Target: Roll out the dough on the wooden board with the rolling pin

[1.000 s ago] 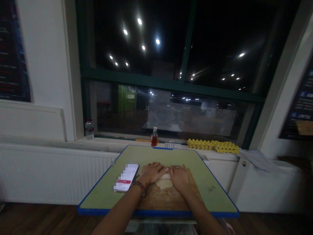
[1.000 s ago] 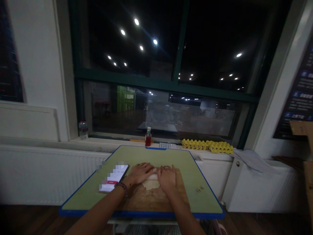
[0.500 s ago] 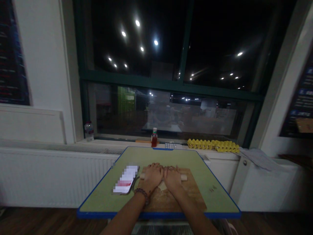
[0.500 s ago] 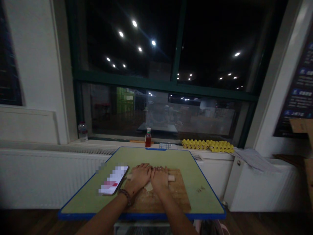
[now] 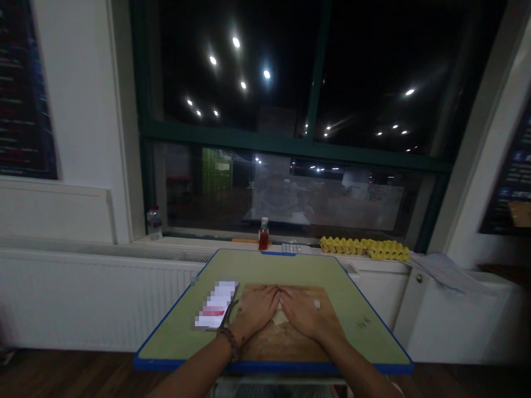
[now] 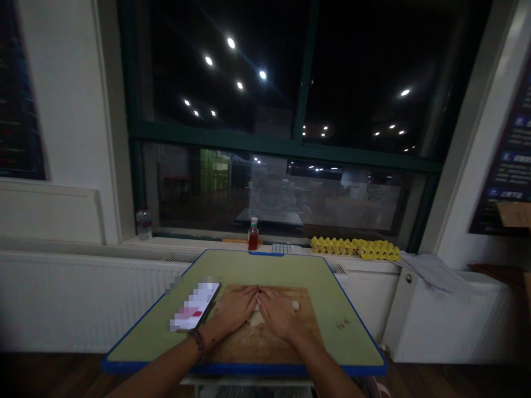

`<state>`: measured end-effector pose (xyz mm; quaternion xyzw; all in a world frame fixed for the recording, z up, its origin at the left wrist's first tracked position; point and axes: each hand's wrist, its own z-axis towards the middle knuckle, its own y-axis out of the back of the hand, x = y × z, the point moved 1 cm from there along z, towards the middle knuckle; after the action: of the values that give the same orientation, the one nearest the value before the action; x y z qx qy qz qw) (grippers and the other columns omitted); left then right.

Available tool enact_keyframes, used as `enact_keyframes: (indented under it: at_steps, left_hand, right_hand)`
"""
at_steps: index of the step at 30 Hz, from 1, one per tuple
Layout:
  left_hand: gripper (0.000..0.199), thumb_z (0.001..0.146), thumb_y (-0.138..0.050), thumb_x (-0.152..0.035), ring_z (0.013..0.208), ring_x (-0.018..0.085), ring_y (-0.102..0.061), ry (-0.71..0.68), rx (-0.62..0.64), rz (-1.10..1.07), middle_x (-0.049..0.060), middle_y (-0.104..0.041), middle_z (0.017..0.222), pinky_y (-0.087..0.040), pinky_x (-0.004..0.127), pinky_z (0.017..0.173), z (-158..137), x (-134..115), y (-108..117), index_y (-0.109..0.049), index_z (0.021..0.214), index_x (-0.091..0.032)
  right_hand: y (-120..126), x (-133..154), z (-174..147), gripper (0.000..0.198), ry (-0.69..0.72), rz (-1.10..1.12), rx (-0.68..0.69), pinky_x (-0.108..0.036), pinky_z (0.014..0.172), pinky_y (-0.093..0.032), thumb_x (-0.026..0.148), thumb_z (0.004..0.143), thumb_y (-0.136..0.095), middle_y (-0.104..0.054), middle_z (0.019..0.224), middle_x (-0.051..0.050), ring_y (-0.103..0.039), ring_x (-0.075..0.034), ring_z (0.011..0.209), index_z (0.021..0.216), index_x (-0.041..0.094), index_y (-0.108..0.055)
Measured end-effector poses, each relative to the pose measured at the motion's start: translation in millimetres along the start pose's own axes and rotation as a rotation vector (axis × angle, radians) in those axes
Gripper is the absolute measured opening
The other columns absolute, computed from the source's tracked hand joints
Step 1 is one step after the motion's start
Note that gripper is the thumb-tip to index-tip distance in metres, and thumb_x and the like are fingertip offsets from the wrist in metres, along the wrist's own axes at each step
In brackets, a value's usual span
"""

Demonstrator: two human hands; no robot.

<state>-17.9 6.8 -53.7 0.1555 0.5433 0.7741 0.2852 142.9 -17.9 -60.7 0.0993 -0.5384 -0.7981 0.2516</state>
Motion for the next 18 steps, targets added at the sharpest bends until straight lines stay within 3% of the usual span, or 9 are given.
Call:
enact_keyframes:
  at_steps: [4, 7, 10, 18]
  left_hand:
    - [0.044, 0.099, -0.027, -0.030, 0.112, 0.022, -0.062, -0.056, -0.033, -0.055, 0.010, -0.065, 0.127, -0.047, 0.037, 0.098, -18, -3, 2, -0.057, 0.127, -0.016]
    - [0.044, 0.097, -0.035, -0.031, 0.123, 0.022, -0.056, -0.107, -0.030, -0.075, 0.009, -0.057, 0.138, -0.044, 0.037, 0.104, -30, -3, 4, -0.048, 0.137, -0.016]
    - [0.047, 0.095, -0.043, -0.031, 0.127, 0.023, -0.052, -0.118, -0.009, -0.077, 0.008, -0.052, 0.143, -0.042, 0.039, 0.107, -45, 1, 5, -0.044, 0.140, -0.020]
    - [0.037, 0.094, -0.045, -0.023, 0.117, 0.023, -0.057, -0.027, 0.028, -0.086, 0.004, -0.063, 0.127, -0.045, 0.040, 0.101, -77, 12, 25, -0.054, 0.130, -0.026]
  right_hand:
    - [0, 2, -20, 0.045, 0.088, 0.049, -0.021, -0.041, 0.117, -0.025, 0.027, 0.100, -0.029, -0.048, 0.145, -0.008, -0.041, -0.020, 0.134, 0.138, 0.017, -0.050]
    - [4, 3, -31, 0.048, 0.098, 0.097, 0.019, -0.042, 0.114, -0.028, 0.031, 0.100, -0.031, -0.039, 0.152, -0.005, -0.039, -0.021, 0.134, 0.146, 0.022, -0.039]
    - [9, 2, -40, 0.049, 0.079, 0.151, 0.050, -0.042, 0.112, -0.029, 0.035, 0.100, -0.033, -0.041, 0.150, -0.004, -0.039, -0.022, 0.133, 0.148, 0.028, -0.034]
    - [16, 3, -57, 0.028, -0.122, 0.064, -0.064, -0.041, 0.100, -0.038, 0.033, 0.096, -0.047, -0.059, 0.119, -0.004, -0.051, -0.024, 0.115, 0.121, 0.031, -0.060]
